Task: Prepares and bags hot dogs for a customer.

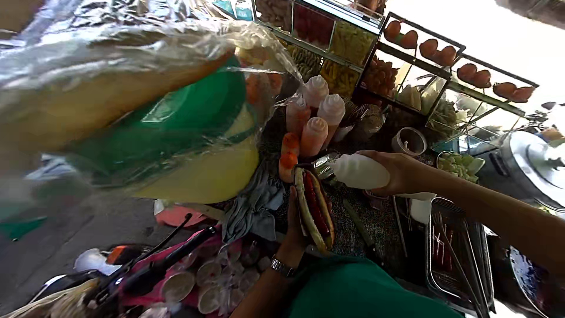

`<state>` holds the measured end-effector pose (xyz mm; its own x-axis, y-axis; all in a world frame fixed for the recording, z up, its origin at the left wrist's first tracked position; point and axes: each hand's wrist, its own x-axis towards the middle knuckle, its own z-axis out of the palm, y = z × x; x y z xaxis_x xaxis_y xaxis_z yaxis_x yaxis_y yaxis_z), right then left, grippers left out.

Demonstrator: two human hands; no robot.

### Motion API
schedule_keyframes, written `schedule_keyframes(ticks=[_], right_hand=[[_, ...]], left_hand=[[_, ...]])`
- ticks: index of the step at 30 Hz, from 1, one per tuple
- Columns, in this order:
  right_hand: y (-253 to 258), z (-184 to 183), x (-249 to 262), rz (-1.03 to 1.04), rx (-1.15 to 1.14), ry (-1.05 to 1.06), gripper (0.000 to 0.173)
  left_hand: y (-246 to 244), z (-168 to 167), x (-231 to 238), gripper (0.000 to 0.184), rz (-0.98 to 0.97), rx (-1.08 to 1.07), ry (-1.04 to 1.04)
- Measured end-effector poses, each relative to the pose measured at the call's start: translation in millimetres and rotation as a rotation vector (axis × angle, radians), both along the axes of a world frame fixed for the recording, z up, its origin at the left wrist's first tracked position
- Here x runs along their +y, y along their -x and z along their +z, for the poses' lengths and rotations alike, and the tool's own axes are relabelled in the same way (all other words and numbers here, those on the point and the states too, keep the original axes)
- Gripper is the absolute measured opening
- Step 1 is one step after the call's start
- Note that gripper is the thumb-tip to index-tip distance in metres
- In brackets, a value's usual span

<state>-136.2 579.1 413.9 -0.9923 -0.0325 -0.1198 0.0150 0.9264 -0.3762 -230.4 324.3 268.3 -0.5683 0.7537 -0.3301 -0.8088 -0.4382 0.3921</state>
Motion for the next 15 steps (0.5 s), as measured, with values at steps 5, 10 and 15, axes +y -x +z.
schedule_keyframes(ticks=[5, 10, 15], right_hand=[[4, 42, 10, 0.069, -0.295, -0.473, 0.100], [15, 124, -12, 0.140, -0.042, -0.844, 0.091], [34, 107, -54, 0.372, -0.191, -0.943, 0.071]], left_hand=[[-13, 1, 19, 0.062, -0.009, 0.024, 0.098], [-24, 8, 33, 0.058, -0.010, 0.047, 0.078], [-35, 11, 45, 0.051, 0.045, 0.140, 0.017]])
